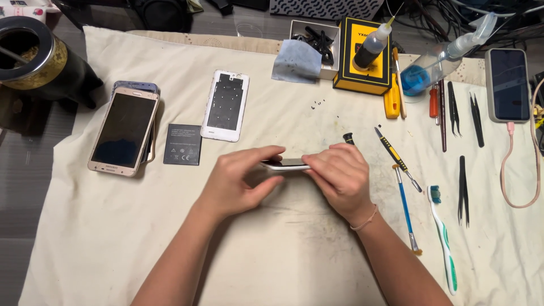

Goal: The person cleans the inside of a white smartphone casing with a brush and liquid, then places the motherboard and battery into the casing. They use a screwdriver to secure components and align the casing parts before closing the device.

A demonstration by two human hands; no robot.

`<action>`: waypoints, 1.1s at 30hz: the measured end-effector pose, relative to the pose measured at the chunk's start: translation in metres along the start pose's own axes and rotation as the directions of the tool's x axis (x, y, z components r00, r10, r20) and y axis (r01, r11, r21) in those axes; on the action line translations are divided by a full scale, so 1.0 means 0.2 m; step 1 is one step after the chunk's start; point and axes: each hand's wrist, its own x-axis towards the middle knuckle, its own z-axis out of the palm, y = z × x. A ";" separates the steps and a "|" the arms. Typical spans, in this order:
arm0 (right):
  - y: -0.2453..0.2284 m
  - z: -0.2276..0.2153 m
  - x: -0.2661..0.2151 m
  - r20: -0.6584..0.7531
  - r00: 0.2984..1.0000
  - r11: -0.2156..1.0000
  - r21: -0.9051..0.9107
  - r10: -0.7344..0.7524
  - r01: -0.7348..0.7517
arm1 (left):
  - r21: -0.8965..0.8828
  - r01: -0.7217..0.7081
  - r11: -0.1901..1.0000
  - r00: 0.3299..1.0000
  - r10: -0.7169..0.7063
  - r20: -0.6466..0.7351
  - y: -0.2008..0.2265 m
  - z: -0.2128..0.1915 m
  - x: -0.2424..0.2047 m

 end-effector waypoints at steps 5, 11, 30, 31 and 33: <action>-0.05 0.06 0.02 0.090 0.995 0.998 -0.038 -0.044 0.047 | 0.078 0.030 0.997 0.989 -0.041 0.142 0.01 0.05 -0.01; -0.01 0.02 0.02 0.199 0.964 0.980 0.062 0.176 -0.192 | 0.147 0.090 0.985 0.973 -0.119 0.199 -0.05 0.01 -0.03; 0.04 0.07 -0.03 0.338 0.835 0.682 0.482 0.434 -0.550 | 0.403 0.003 0.915 0.990 -0.060 0.129 -0.12 -0.03 -0.02; 0.03 0.07 -0.03 0.337 0.835 0.682 0.484 0.434 -0.549 | 0.405 0.002 0.915 0.990 -0.060 0.131 -0.10 -0.03 -0.02; 0.00 0.09 -0.02 0.342 0.851 0.708 0.474 0.399 -0.523 | 0.575 -0.121 0.809 0.981 0.008 0.194 -0.07 -0.03 -0.01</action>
